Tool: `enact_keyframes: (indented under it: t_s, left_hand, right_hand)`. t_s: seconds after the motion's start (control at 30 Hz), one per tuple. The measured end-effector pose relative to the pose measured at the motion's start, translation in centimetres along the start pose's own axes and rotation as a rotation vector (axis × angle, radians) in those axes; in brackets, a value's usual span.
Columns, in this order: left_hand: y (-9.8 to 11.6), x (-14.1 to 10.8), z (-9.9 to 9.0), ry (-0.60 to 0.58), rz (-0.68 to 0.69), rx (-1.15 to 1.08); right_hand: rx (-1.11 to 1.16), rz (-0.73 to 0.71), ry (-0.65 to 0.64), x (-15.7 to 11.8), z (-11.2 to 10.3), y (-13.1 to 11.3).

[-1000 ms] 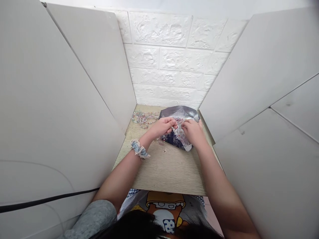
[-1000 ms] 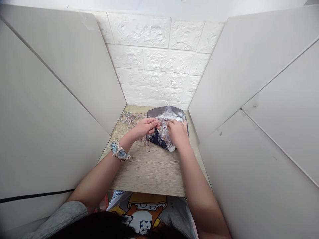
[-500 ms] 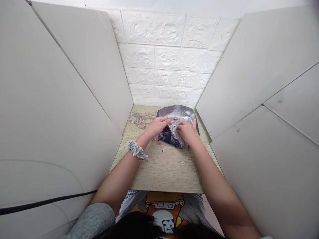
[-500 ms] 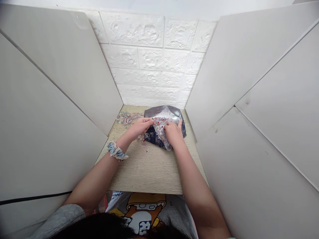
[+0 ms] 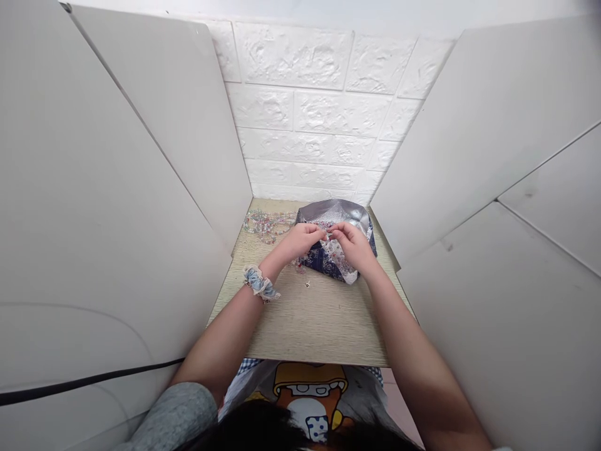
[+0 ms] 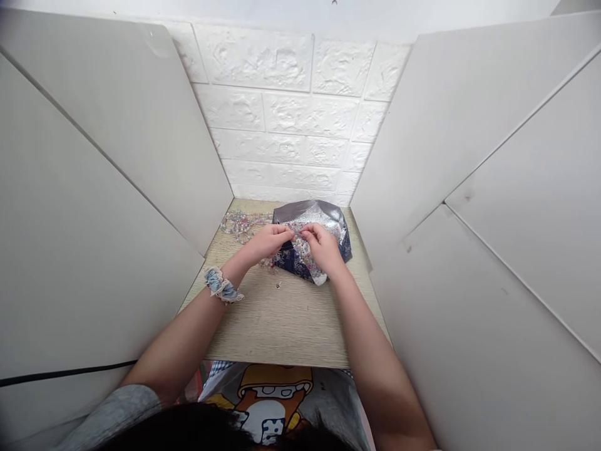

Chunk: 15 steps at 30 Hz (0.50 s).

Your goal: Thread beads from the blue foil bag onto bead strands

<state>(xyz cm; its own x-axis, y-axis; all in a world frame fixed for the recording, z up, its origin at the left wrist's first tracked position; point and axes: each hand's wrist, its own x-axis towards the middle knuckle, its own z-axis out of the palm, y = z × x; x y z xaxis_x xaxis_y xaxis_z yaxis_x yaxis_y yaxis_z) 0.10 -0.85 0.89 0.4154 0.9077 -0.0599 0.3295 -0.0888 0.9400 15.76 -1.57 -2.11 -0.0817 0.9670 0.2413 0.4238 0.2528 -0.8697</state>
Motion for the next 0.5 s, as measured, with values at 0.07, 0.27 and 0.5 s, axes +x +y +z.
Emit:
enact_keyframes:
  t_s: [0.07,0.27,0.5]
  left_hand:
    - [0.15,-0.08,-0.02,0.008,0.011,0.038]
    - [0.01,0.13,-0.01,0.005,0.049,0.085]
    - [-0.17,0.12,-0.09,0.004,0.071,0.097]
  right_hand:
    - [0.138,-0.005,-0.028,0.0,0.07,-0.11]
    - [0.309,-0.026,-0.063,-0.11,0.27,-0.39]
    - [0.337,-0.01,-0.056,-0.16,0.22,-0.43]
